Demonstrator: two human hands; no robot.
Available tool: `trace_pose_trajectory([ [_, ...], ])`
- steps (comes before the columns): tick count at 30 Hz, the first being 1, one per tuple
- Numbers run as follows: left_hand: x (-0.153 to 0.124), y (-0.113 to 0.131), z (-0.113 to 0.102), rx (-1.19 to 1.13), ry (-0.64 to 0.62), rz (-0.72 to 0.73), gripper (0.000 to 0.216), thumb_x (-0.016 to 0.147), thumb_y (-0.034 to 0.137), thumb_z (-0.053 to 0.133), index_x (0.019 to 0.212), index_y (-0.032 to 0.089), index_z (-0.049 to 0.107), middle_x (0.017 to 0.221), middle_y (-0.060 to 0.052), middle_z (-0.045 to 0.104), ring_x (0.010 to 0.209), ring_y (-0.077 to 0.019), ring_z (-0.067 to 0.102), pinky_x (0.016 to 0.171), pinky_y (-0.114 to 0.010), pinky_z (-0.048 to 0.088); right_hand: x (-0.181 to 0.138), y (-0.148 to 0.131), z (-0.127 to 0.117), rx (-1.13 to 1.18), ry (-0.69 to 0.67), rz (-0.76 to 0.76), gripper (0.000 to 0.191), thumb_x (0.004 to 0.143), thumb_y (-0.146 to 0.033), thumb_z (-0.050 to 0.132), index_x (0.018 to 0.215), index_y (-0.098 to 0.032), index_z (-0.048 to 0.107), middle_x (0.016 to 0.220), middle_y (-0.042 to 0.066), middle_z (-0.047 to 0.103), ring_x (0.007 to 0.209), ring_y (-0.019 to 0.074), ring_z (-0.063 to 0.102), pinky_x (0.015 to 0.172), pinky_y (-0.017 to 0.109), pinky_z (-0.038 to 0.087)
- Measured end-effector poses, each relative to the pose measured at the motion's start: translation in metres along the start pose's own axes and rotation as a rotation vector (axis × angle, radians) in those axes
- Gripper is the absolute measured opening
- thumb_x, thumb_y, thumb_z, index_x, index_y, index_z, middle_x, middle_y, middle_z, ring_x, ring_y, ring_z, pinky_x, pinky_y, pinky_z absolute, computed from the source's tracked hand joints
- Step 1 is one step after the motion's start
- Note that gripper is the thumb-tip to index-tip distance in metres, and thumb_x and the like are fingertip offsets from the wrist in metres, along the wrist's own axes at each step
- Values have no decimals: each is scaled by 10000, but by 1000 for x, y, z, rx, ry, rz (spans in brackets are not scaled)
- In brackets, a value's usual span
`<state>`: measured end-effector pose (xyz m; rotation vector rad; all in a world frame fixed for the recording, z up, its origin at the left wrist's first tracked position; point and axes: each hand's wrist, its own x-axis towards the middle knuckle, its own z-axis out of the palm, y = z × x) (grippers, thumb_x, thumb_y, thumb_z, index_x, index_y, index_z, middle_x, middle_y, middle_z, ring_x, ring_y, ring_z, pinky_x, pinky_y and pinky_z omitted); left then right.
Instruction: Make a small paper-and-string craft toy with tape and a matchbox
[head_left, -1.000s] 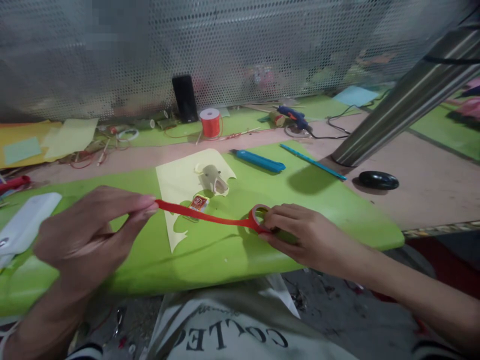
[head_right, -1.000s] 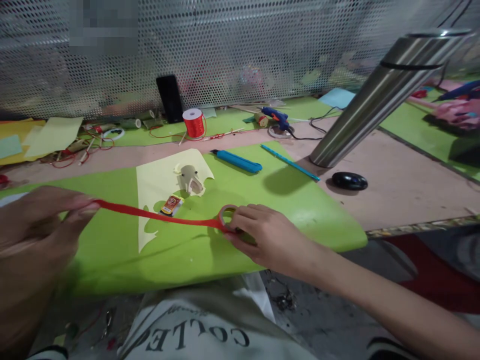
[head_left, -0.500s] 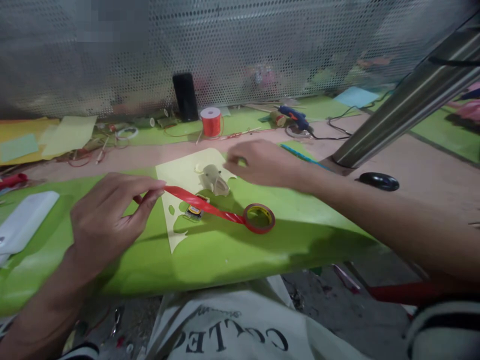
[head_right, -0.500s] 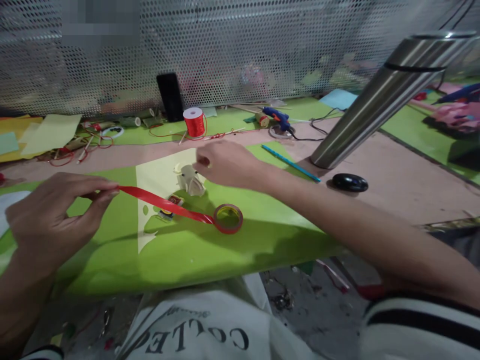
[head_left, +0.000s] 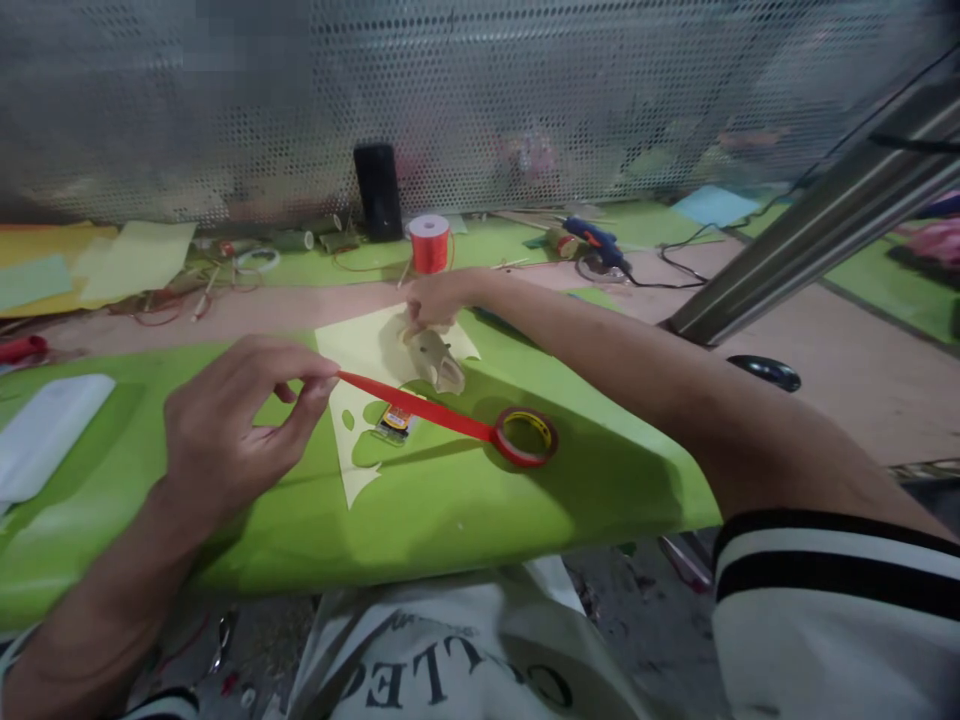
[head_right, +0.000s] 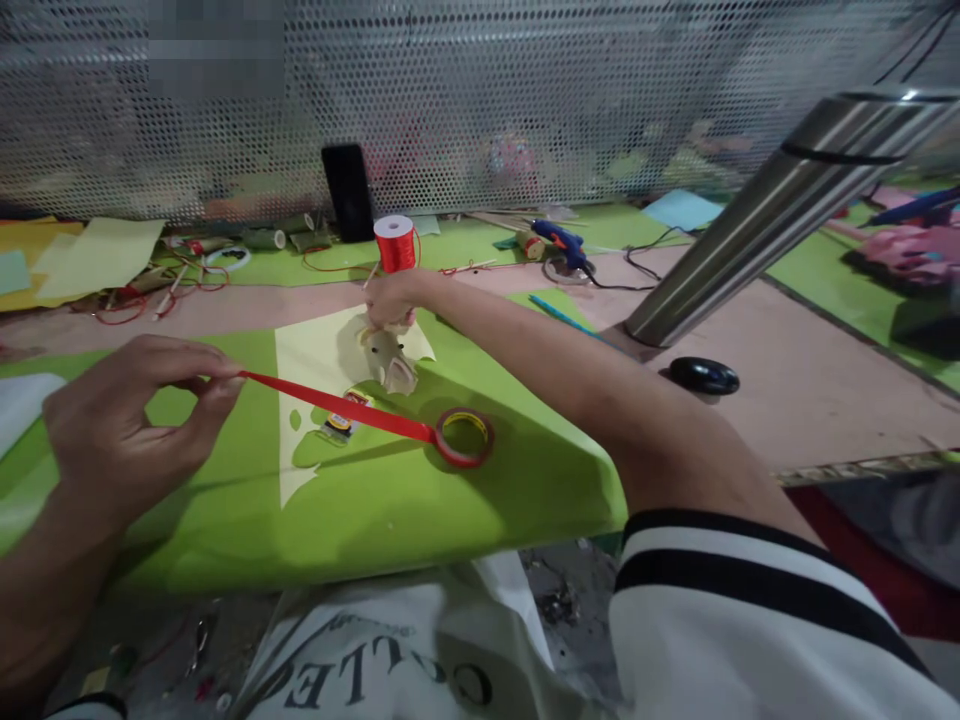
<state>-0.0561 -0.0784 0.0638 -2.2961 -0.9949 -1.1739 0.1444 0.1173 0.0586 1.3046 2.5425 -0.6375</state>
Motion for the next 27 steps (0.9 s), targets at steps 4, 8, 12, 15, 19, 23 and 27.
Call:
trace_pose_trajectory([
  [4, 0, -1, -1, -21, 9, 2, 156, 823, 61, 698, 923, 175, 663, 834, -3, 702, 664, -91, 600, 645, -220, 478, -15, 8, 4, 77, 147, -19, 61, 876, -153, 637, 932, -142, 617, 842, 50, 660, 687, 121, 607, 564, 210, 448],
  [8, 0, -1, -1, -31, -1, 18, 150, 823, 63, 704, 925, 167, 667, 843, -14, 696, 671, -94, 597, 645, -222, 481, -35, 14, 16, 263, 246, -63, 104, 907, -142, 598, 847, -160, 515, 784, 33, 645, 618, 96, 608, 510, 189, 416],
  [12, 0, -1, 1, -30, -2, 13, 149, 822, 65, 704, 922, 168, 662, 821, -9, 682, 669, -97, 594, 642, -224, 480, -49, 14, 24, 420, 232, -72, 168, 930, -159, 596, 861, -188, 446, 672, -23, 580, 495, 83, 567, 413, 186, 355],
  [15, 0, -2, 2, -24, -3, 8, 140, 828, 72, 700, 918, 170, 657, 822, -6, 681, 664, -95, 592, 639, -220, 479, -49, 14, 26, 472, 170, -64, 172, 922, -130, 601, 860, -185, 450, 644, -33, 585, 485, 82, 571, 407, 178, 377],
  [19, 0, -2, 1, -9, -15, -13, 127, 843, 85, 686, 912, 184, 645, 804, 7, 665, 662, -97, 596, 647, -225, 483, -42, 15, 27, 509, 116, -98, 161, 928, -107, 576, 821, -179, 479, 601, -41, 574, 487, 82, 569, 422, 174, 420],
  [23, 0, -2, 0, 2, -22, -5, 132, 850, 87, 680, 923, 189, 637, 814, 13, 663, 670, -93, 598, 645, -221, 486, -38, 15, 30, 586, 168, -124, 182, 914, -78, 584, 794, -173, 485, 608, -45, 567, 526, 82, 585, 460, 169, 457],
  [27, 0, -3, 1, 4, -26, -10, 130, 858, 90, 673, 922, 196, 632, 824, 24, 666, 694, -87, 609, 647, -208, 493, -42, 12, 31, 626, 183, -89, 207, 895, -53, 593, 791, -178, 466, 593, -47, 565, 512, 90, 582, 477, 184, 472],
])
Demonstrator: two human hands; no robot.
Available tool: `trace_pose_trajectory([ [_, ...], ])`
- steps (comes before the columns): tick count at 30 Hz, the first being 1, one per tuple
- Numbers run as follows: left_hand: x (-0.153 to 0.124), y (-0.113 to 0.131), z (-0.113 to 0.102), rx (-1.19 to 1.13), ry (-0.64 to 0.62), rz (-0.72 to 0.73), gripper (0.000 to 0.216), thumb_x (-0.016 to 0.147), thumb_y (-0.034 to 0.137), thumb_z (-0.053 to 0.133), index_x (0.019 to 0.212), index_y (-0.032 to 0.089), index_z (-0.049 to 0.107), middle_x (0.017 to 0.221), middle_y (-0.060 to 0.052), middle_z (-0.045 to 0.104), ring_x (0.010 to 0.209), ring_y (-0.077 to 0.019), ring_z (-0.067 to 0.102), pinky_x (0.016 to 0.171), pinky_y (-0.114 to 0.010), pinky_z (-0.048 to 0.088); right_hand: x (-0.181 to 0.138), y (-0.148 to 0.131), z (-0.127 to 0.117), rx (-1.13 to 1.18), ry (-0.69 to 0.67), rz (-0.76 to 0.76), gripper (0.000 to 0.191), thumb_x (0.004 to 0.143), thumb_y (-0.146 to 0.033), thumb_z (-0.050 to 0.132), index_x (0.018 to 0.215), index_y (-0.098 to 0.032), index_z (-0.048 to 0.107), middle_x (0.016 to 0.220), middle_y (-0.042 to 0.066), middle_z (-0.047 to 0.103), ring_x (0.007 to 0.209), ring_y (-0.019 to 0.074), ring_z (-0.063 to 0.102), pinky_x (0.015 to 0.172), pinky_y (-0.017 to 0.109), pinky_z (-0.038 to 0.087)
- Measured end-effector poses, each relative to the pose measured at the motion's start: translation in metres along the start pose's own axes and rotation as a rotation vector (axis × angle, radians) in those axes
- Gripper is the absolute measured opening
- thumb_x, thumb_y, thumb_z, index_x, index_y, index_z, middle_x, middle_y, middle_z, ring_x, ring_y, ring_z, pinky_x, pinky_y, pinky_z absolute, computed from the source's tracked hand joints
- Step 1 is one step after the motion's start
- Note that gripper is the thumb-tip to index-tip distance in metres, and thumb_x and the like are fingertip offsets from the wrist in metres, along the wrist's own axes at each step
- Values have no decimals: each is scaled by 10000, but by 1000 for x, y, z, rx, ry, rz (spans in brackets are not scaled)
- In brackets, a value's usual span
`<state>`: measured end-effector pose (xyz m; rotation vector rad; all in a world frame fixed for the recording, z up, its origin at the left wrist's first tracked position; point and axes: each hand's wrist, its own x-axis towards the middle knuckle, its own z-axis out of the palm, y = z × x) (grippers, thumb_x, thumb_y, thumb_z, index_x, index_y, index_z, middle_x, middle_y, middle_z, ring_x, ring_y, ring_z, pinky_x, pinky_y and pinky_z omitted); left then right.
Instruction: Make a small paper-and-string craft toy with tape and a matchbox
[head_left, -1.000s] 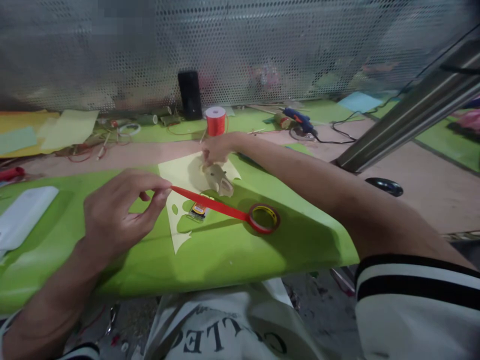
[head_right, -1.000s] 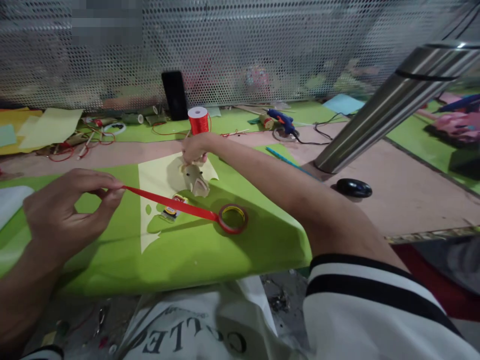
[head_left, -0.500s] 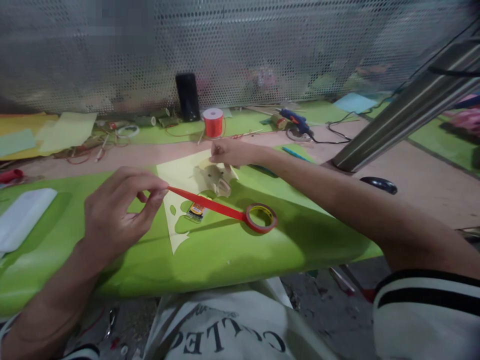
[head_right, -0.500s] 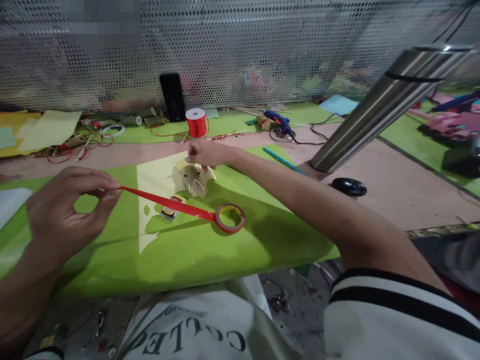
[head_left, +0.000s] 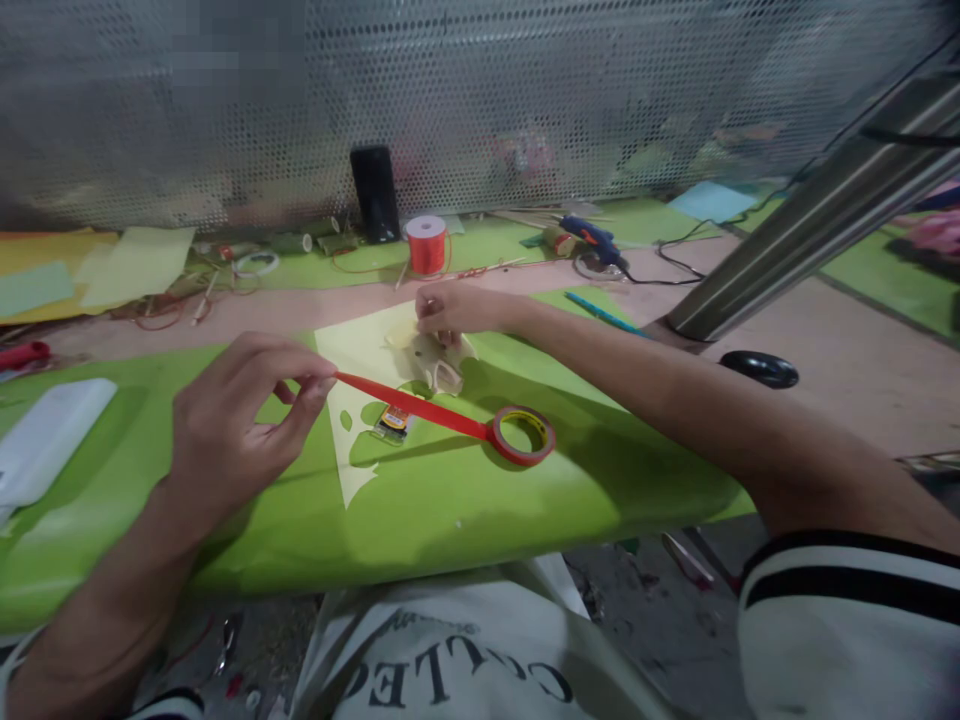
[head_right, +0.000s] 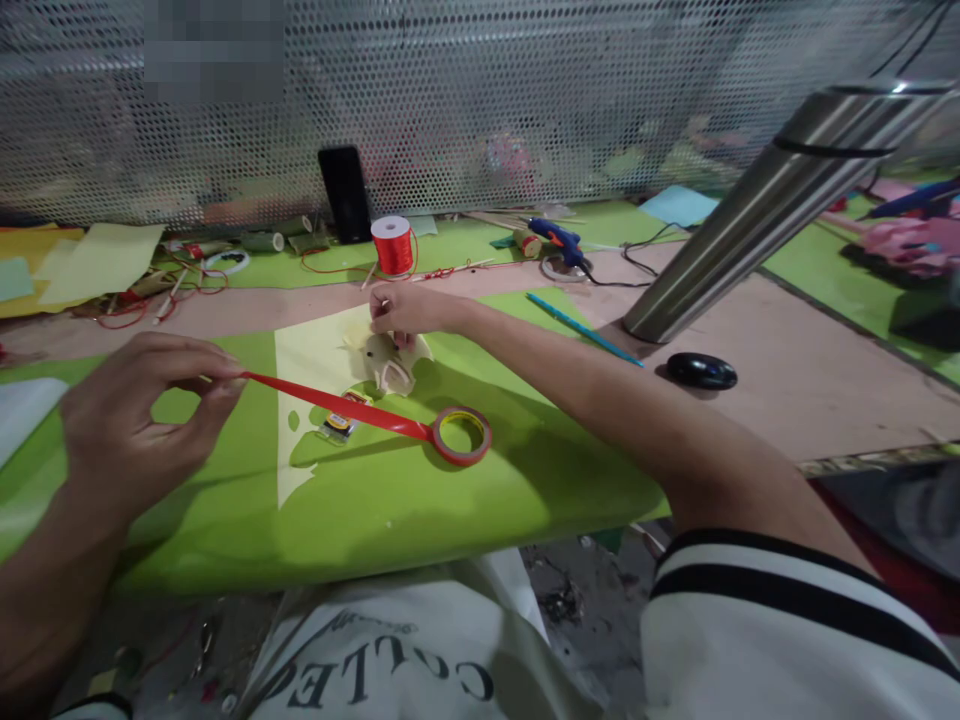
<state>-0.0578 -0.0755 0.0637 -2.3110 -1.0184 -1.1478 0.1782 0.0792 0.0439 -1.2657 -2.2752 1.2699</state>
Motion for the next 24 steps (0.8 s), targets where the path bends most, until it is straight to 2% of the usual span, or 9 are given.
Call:
trace_pose_trajectory([
  [5, 0, 0, 1, 5, -9, -5, 120, 871, 117, 666, 926, 219, 630, 828, 37, 670, 671, -87, 601, 628, -218, 500, -4, -7, -3, 17, -7, 34, 212, 907, -48, 578, 789, -174, 455, 588, -40, 562, 483, 84, 554, 475, 193, 464],
  [8, 0, 0, 2, -47, -20, -20, 136, 864, 115, 668, 923, 230, 626, 835, 25, 671, 700, -108, 610, 636, -237, 521, -6, -9, -7, 67, 46, -44, 206, 908, -37, 558, 803, -177, 451, 613, -41, 549, 507, 96, 567, 467, 208, 461],
  [11, 1, -1, 3, -218, -43, -107, 137, 866, 118, 657, 944, 227, 627, 924, -19, 673, 814, -137, 643, 676, -250, 561, -15, -13, -10, 50, 170, -168, 196, 891, -58, 583, 820, -187, 455, 640, -42, 550, 529, 106, 568, 479, 225, 468],
  [13, 4, -2, 6, -351, -133, -181, 90, 899, 159, 616, 963, 222, 609, 1035, -55, 676, 942, -166, 666, 767, -288, 591, -24, -16, -9, -20, 240, -226, 188, 877, -72, 595, 815, -190, 462, 679, -31, 574, 543, 101, 558, 484, 222, 458],
  [15, 11, -3, 11, -429, -294, -221, 37, 938, 222, 561, 967, 212, 580, 1176, -96, 666, 1090, -210, 658, 889, -371, 584, -33, -19, -7, -103, 300, -241, 181, 859, -66, 595, 808, -188, 472, 733, -18, 602, 555, 90, 544, 478, 210, 426],
  [18, 29, -2, 25, -404, -533, -239, 116, 961, 307, 488, 958, 204, 542, 1324, -132, 624, 1240, -281, 596, 984, -499, 522, -42, -22, -4, -157, 347, -223, 180, 841, -49, 589, 802, -184, 475, 769, -11, 615, 558, 78, 537, 477, 201, 397],
  [21, 45, 0, 44, -361, -660, -243, 158, 960, 341, 435, 938, 209, 519, 1313, -137, 621, 1245, -304, 574, 981, -530, 494, -44, -21, -3, -126, 340, -227, 185, 841, -56, 587, 795, -186, 464, 742, -19, 600, 562, 79, 546, 483, 198, 396],
  [24, 51, 0, 61, -323, -651, -252, 168, 949, 337, 412, 916, 200, 504, 1105, -132, 659, 1103, -298, 608, 892, -478, 510, -43, -18, -3, -110, 364, -261, 194, 838, -66, 590, 784, -190, 451, 717, -28, 583, 559, 77, 519, 492, 199, 380],
])
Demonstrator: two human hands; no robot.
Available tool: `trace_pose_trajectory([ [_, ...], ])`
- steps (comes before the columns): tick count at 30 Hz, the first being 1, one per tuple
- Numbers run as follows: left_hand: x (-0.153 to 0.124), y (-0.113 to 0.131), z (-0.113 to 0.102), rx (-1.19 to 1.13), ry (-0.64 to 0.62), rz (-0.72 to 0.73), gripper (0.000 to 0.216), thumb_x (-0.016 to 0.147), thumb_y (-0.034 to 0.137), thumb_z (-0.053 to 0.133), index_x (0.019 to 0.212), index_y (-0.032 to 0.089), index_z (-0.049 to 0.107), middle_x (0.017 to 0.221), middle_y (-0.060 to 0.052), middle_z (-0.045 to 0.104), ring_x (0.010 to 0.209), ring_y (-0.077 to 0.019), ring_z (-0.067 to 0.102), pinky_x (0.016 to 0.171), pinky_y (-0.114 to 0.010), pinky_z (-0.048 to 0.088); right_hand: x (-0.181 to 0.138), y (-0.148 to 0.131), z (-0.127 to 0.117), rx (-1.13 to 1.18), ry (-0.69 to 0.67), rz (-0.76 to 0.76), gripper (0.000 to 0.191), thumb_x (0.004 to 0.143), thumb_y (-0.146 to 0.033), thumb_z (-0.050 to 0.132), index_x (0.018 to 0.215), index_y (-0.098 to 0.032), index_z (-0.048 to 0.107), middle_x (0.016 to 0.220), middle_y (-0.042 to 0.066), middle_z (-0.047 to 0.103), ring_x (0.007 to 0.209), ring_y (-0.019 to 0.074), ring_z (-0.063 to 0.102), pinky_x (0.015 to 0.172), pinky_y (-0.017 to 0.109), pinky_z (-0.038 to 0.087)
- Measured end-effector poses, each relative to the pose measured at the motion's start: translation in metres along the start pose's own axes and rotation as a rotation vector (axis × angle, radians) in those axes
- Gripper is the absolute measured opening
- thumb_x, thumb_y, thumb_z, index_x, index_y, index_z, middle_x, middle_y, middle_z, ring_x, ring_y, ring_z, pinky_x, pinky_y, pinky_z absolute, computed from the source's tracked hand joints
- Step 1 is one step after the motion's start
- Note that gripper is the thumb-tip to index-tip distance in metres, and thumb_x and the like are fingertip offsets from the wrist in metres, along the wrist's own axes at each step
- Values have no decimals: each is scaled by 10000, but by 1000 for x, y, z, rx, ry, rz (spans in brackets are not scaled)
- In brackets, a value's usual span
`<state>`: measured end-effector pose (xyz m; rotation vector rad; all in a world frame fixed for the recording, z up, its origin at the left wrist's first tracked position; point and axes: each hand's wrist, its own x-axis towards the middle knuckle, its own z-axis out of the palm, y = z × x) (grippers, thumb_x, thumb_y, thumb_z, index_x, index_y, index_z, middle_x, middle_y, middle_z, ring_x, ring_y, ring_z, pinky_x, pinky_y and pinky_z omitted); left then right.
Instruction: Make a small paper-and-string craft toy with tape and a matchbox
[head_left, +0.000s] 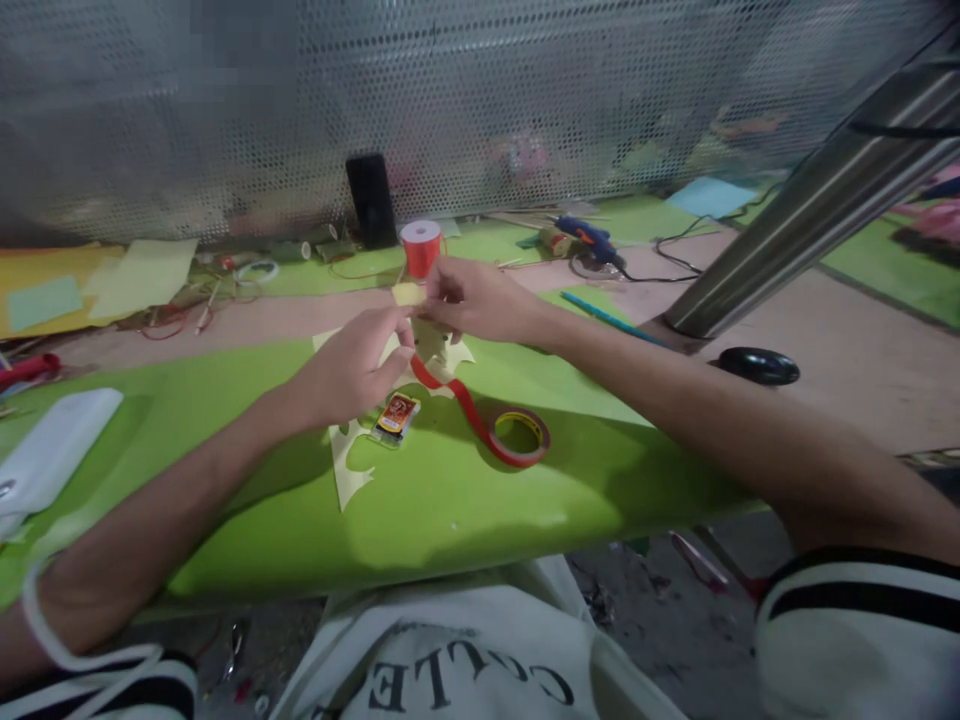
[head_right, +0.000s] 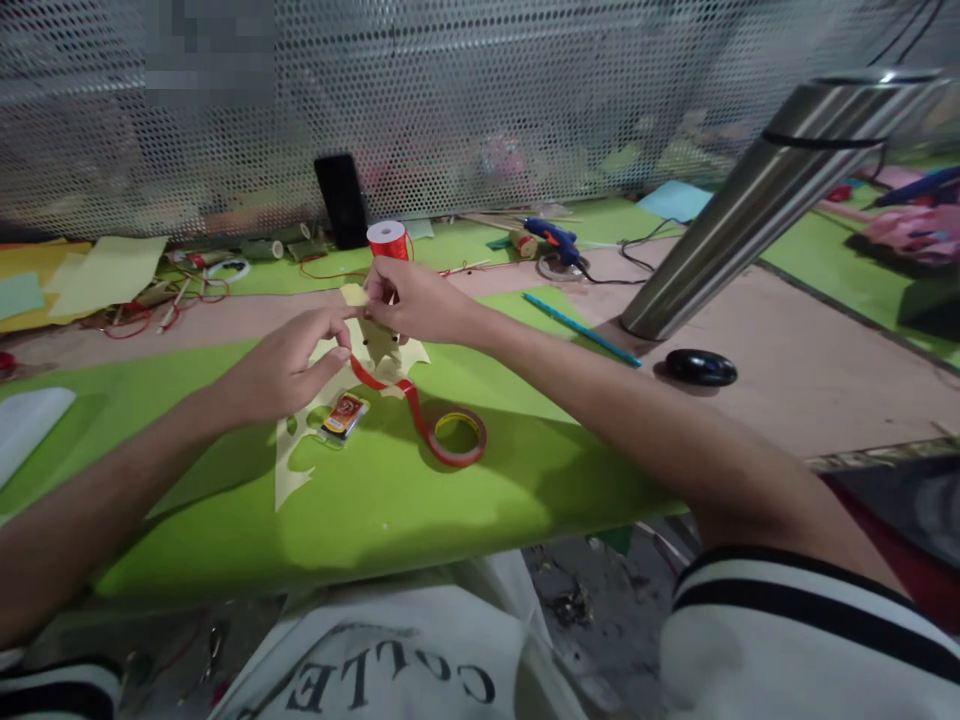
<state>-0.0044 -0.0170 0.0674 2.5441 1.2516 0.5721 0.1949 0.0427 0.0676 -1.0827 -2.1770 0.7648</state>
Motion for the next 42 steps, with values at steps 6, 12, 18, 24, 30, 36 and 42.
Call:
trace_pose_trajectory([
  [6, -2, -5, 12, 49, 43, 10, 151, 940, 318, 399, 931, 199, 492, 900, -67, 624, 795, -233, 593, 715, -384, 482, -3, 5, -2, -100, 97, -104, 152, 839, -118, 586, 804, -197, 461, 755, -11, 594, 633, 102, 527, 571, 226, 390],
  [12, -9, -2, 11, -28, -1, -8, 163, 971, 342, 396, 1000, 208, 483, 1220, -125, 651, 1030, -281, 654, 794, -415, 513, -18, 24, -12, -241, 147, -227, 25, 888, -219, 543, 890, -195, 541, 855, 37, 664, 727, 142, 606, 679, 258, 467],
  [18, -11, -4, 8, -57, 43, 20, 115, 963, 305, 428, 970, 207, 488, 1324, -141, 598, 1187, -296, 604, 880, -470, 522, -25, 43, -4, -220, 171, -234, 118, 932, -253, 501, 919, -199, 606, 1035, 68, 711, 879, 170, 652, 856, 305, 521],
  [24, -14, -4, 2, -42, 154, 145, 68, 954, 246, 445, 910, 211, 484, 1101, -96, 602, 1090, -242, 593, 870, -428, 538, -27, 43, 4, -262, 202, -249, 195, 964, -273, 480, 1023, -214, 657, 1095, 67, 722, 993, 188, 668, 930, 325, 508],
  [30, -17, -2, -4, -72, 257, 256, 52, 971, 233, 440, 937, 221, 477, 1123, -86, 607, 1106, -212, 586, 941, -417, 530, -23, 46, 6, -230, 175, -386, 277, 957, -191, 425, 979, -230, 698, 1122, 78, 713, 1097, 185, 644, 1016, 354, 480],
  [36, -18, -3, -6, -78, 356, 293, 34, 972, 228, 465, 968, 211, 495, 1129, -94, 608, 1098, -216, 602, 928, -413, 533, -21, 47, 14, -157, 241, -327, 213, 897, -149, 460, 914, -216, 662, 1050, 74, 719, 1025, 186, 656, 950, 360, 517],
  [42, -18, -8, -6, -160, 399, 322, 33, 965, 222, 483, 995, 217, 494, 1152, -101, 583, 1096, -228, 601, 871, -424, 556, -24, 52, 23, -26, 229, -341, 182, 840, -124, 469, 943, -190, 603, 1065, 83, 706, 960, 166, 659, 843, 308, 539],
])
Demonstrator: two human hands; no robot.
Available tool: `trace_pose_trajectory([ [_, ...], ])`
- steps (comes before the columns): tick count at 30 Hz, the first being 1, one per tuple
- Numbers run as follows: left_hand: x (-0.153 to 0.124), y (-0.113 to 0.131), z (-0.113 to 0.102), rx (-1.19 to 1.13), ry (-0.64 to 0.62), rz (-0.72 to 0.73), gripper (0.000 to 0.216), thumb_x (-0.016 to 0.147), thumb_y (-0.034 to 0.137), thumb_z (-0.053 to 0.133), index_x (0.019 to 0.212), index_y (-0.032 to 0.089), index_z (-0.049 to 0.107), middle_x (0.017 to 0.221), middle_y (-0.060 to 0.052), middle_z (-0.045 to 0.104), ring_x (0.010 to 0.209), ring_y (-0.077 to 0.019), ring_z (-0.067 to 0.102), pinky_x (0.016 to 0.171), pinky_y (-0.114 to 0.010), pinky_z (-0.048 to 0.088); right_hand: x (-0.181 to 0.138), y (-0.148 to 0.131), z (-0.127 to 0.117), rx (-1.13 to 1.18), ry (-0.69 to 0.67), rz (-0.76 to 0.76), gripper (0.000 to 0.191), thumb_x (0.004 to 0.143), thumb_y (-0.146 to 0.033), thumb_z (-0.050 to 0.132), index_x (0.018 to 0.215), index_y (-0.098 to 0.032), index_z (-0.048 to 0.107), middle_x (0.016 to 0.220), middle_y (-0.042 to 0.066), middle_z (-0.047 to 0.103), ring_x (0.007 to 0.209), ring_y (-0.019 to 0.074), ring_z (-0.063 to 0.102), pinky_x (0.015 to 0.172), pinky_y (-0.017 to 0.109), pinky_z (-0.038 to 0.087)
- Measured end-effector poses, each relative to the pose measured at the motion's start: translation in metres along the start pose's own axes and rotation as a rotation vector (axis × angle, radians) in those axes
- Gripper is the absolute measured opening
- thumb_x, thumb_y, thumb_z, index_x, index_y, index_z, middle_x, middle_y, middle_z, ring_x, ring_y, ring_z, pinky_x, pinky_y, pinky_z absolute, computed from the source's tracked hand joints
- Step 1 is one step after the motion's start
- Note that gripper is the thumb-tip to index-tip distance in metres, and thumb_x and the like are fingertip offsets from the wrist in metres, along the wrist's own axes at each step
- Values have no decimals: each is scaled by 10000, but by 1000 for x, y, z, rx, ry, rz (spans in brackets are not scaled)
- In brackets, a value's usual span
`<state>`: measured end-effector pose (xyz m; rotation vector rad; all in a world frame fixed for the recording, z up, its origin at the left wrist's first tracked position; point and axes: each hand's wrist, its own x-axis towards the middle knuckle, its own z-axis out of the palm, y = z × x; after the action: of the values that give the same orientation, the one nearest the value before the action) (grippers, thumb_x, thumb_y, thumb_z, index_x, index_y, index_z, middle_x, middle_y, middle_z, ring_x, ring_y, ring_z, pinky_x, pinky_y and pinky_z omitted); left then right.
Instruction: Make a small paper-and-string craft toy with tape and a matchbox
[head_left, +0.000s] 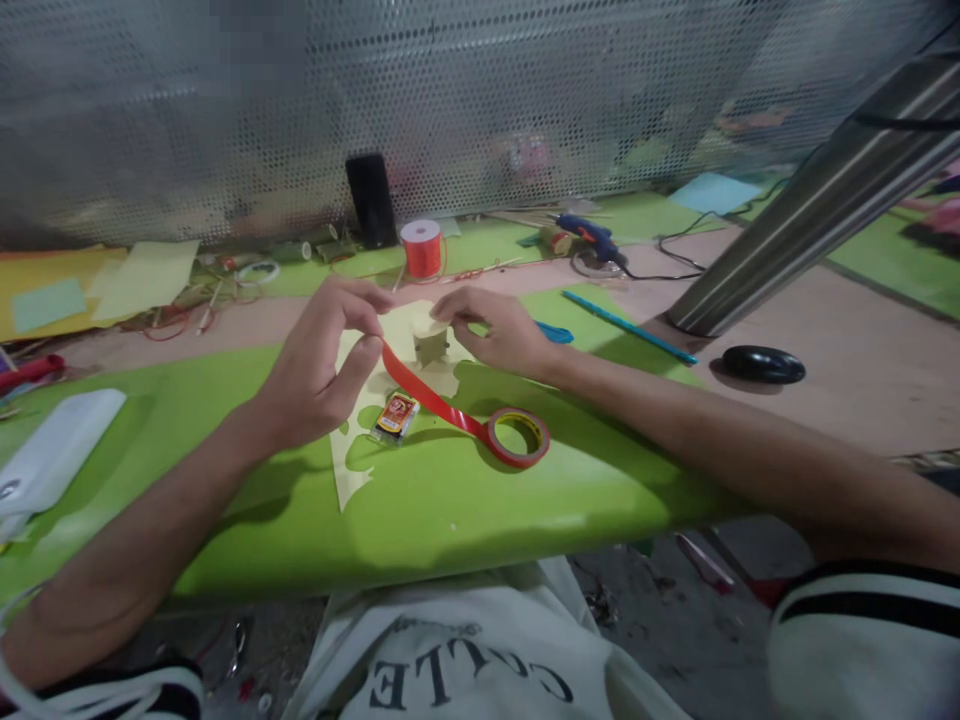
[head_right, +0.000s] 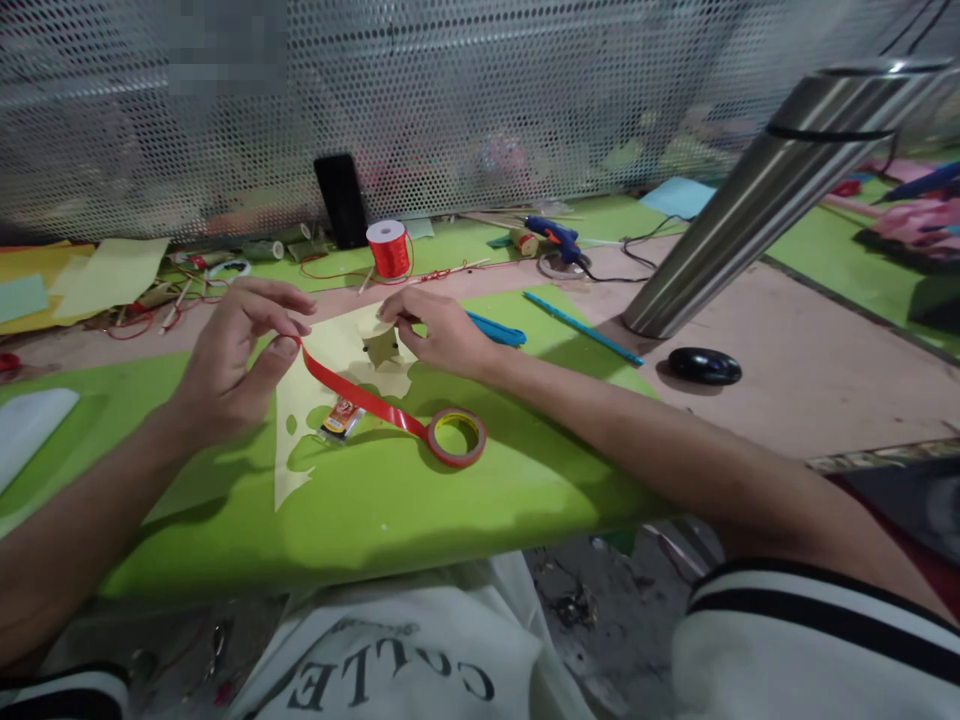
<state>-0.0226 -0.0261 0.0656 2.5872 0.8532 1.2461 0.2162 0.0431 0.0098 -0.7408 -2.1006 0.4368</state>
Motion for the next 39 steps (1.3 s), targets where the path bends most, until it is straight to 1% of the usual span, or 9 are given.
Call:
trace_pose_trajectory([
  [7, 0, 0, -2, -1, 13, -10, 31, 976, 236, 478, 998, 226, 496, 1159, -96, 585, 1107, -227, 602, 874, -422, 564, -3, 4, 0, 99, -41, -72, 278, 745, -88, 503, 1005, -185, 526, 1123, 132, 644, 1039, 200, 624, 900, 351, 539],
  [11, -1, -2, -2, 1, 11, -7, 37, 980, 257, 487, 1007, 236, 502, 1167, -96, 586, 1110, -236, 599, 872, -420, 562, -2, -3, -4, 63, -65, -115, 228, 870, -171, 515, 1097, -163, 538, 1207, 176, 624, 1135, 208, 597, 978, 350, 513],
  [14, 0, -3, -1, -8, 20, 2, 38, 975, 276, 507, 995, 244, 508, 1146, -88, 599, 1083, -246, 610, 882, -433, 551, 0, -6, -3, 19, -82, -123, 249, 964, -320, 501, 1152, -171, 567, 1231, 136, 654, 1133, 201, 617, 984, 362, 515],
  [17, 0, -4, 0, -28, 28, 31, 40, 971, 258, 509, 995, 226, 512, 1136, -94, 598, 1081, -246, 610, 878, -436, 541, 0, -4, 1, -4, -83, -151, 251, 984, -348, 482, 1130, -182, 601, 1181, 95, 692, 1083, 188, 646, 969, 359, 521],
  [25, 0, -4, -1, -18, 17, 34, 46, 967, 226, 506, 1012, 232, 506, 1148, -92, 590, 1092, -240, 602, 865, -425, 538, 0, 0, 4, -21, -47, -184, 258, 947, -363, 561, 1145, -197, 577, 1208, 98, 666, 1112, 204, 615, 978, 410, 513],
  [29, 0, -5, -1, -18, 17, 34, 43, 970, 236, 503, 1009, 219, 508, 1146, -97, 587, 1099, -238, 594, 845, -413, 539, 1, 2, 0, -2, -33, -209, 408, 874, -350, 631, 1235, -198, 517, 1330, 140, 575, 1226, 255, 546, 1000, 460, 493],
  [33, 0, -7, 0, -30, 27, 15, 44, 967, 226, 510, 1009, 215, 508, 1148, -99, 586, 1102, -240, 588, 852, -421, 535, 1, 5, -7, 37, -132, -35, 581, 834, -384, 658, 1332, -185, 434, 1363, 164, 533, 1216, 272, 553, 1009, 490, 480],
  [37, 2, -8, 3, -71, 32, -5, 52, 977, 239, 509, 1026, 222, 506, 1156, -97, 583, 1104, -235, 590, 883, -426, 526, 2, 10, -8, 127, -280, 220, 656, 804, -391, 685, 1340, -139, 403, 1377, 202, 532, 1303, 301, 511, 1090, 516, 415],
  [39, 4, -8, 5, -92, 28, -24, 53, 989, 259, 500, 1032, 228, 505, 1155, -89, 584, 1119, -227, 589, 911, -423, 522, 3, 11, -8, 177, -324, 279, 680, 782, -371, 699, 1351, -165, 389, 1427, 197, 495, 1352, 306, 469, 1096, 520, 412],
])
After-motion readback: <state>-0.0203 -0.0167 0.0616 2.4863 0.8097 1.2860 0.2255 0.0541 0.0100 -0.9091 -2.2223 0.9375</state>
